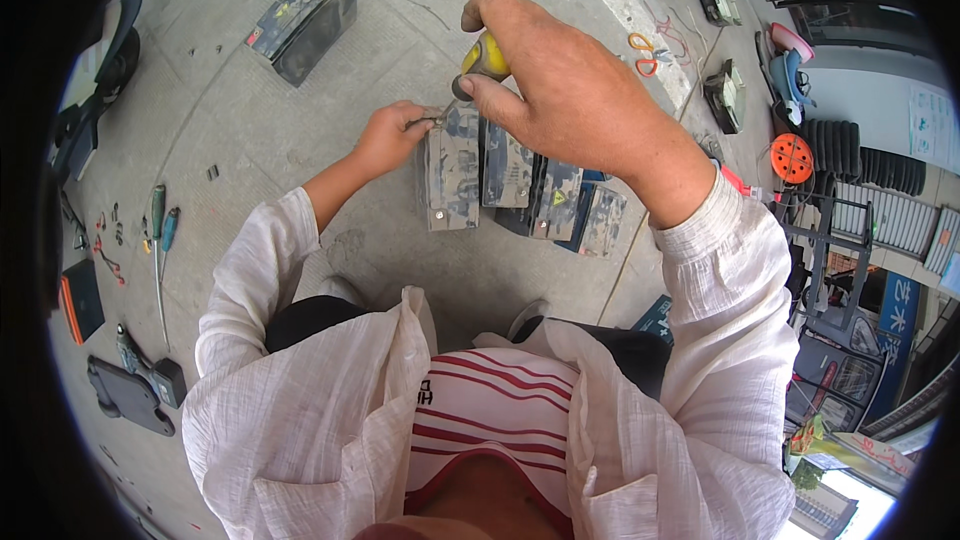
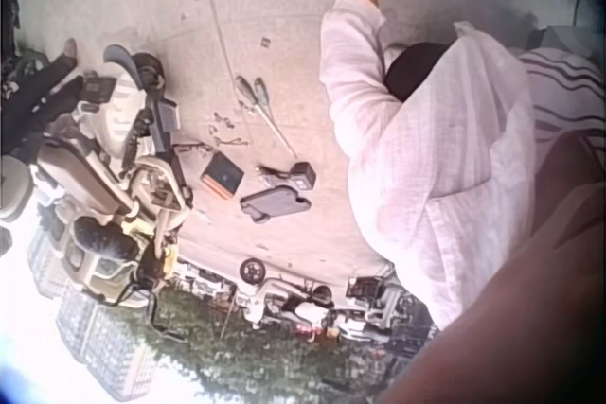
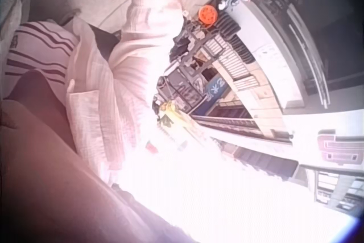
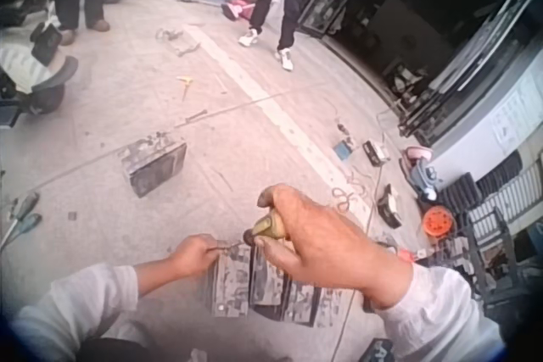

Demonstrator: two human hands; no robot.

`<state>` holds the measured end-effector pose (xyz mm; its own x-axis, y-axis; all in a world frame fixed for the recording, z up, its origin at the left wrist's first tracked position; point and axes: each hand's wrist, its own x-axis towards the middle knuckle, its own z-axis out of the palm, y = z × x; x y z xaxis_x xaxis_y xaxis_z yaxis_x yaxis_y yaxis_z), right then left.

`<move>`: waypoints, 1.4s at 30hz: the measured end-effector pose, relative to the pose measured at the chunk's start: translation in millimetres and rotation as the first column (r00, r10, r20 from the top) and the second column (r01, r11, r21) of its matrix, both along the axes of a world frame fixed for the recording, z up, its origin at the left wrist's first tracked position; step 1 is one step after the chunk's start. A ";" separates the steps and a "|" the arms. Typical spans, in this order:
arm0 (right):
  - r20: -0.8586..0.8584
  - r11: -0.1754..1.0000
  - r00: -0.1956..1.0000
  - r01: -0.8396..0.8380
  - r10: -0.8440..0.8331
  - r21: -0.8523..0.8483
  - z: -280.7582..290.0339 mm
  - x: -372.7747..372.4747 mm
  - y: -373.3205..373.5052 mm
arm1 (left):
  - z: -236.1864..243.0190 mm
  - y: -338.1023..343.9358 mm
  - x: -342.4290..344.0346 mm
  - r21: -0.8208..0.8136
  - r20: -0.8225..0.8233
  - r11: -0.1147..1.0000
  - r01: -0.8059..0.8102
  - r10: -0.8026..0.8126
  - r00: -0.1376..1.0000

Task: The person is sitting on the floor and using a screwdriver to tighten screws on several batteries laid out in front of them. They handle each battery individually, adjusting and securing the screws.

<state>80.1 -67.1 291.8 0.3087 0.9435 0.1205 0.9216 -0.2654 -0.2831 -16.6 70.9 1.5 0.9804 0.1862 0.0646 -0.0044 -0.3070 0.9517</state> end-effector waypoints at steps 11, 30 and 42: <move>0.031 0.981 0.986 0.165 -0.163 -0.105 0.6 0.6 -3.6 | 22.4 106.9 -3.5 0.509 0.414 0.516 -0.689 0.555 0.722; 0.053 0.973 0.976 0.204 -0.210 0.108 -23.9 15.4 -24.7 | 62.5 214.4 14.1 0.902 -0.387 0.400 0.162 0.585 0.713; 0.029 0.953 0.965 0.252 -0.260 0.170 -32.6 25.5 -20.1 | 72.0 146.9 24.8 0.802 -0.575 0.547 0.240 0.600 0.555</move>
<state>105.6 -87.2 259.2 0.5268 0.7997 0.2880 0.8430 -0.4483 -0.2972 8.2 217.8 73.5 0.6406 0.6528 -0.4044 0.6817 -0.7258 -0.0918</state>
